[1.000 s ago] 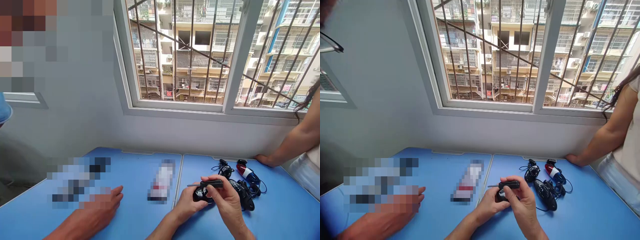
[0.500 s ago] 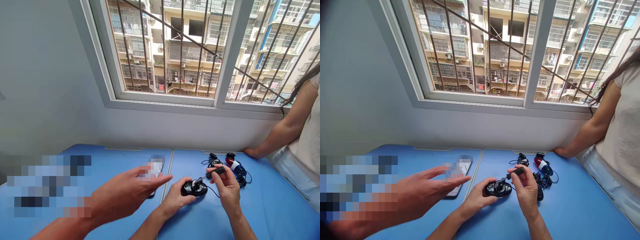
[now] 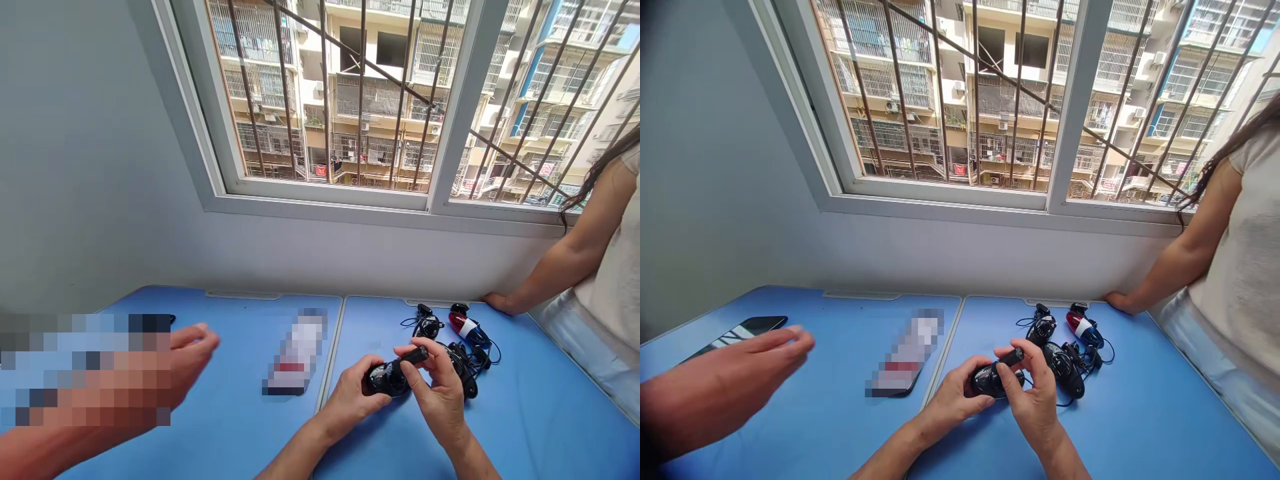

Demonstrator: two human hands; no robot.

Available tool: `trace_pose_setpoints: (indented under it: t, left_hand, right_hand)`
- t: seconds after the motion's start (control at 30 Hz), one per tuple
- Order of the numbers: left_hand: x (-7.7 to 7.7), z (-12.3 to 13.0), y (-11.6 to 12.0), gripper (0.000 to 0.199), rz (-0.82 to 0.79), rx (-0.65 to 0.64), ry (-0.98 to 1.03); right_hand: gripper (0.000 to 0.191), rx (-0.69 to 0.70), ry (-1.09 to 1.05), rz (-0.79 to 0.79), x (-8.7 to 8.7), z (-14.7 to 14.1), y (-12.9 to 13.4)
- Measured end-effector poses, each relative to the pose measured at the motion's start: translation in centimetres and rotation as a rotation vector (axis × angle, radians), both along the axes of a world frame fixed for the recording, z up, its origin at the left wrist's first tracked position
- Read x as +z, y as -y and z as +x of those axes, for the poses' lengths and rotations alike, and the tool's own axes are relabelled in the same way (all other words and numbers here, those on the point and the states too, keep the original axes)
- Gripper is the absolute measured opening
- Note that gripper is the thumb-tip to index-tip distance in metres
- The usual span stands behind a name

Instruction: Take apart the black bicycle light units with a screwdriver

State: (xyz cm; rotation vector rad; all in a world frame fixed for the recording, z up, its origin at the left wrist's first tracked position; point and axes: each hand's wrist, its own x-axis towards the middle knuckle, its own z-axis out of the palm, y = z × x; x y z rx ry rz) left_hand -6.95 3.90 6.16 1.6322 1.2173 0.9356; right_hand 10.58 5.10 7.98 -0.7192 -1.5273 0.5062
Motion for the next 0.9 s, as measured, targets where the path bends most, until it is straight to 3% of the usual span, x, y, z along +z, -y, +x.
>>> trace_pose_setpoints:
  t: [0.1,0.47,0.9]
  left_hand:
    - [-0.69,1.61,-0.94,0.042,-0.059,-0.021,0.108]
    - [-0.41,1.04,-0.71,0.045,-0.054,-0.039,0.139]
    - [-0.71,1.02,-0.81,0.041,-0.037,-0.079,0.181]
  right_hand:
    - [0.03,-0.006,0.027,0.025,-0.03,-0.01,0.1]
    - [0.038,0.03,0.075,0.097,-0.07,-0.29,0.02]
    - [0.038,-0.052,0.189,0.186,-0.29,-0.51,0.04]
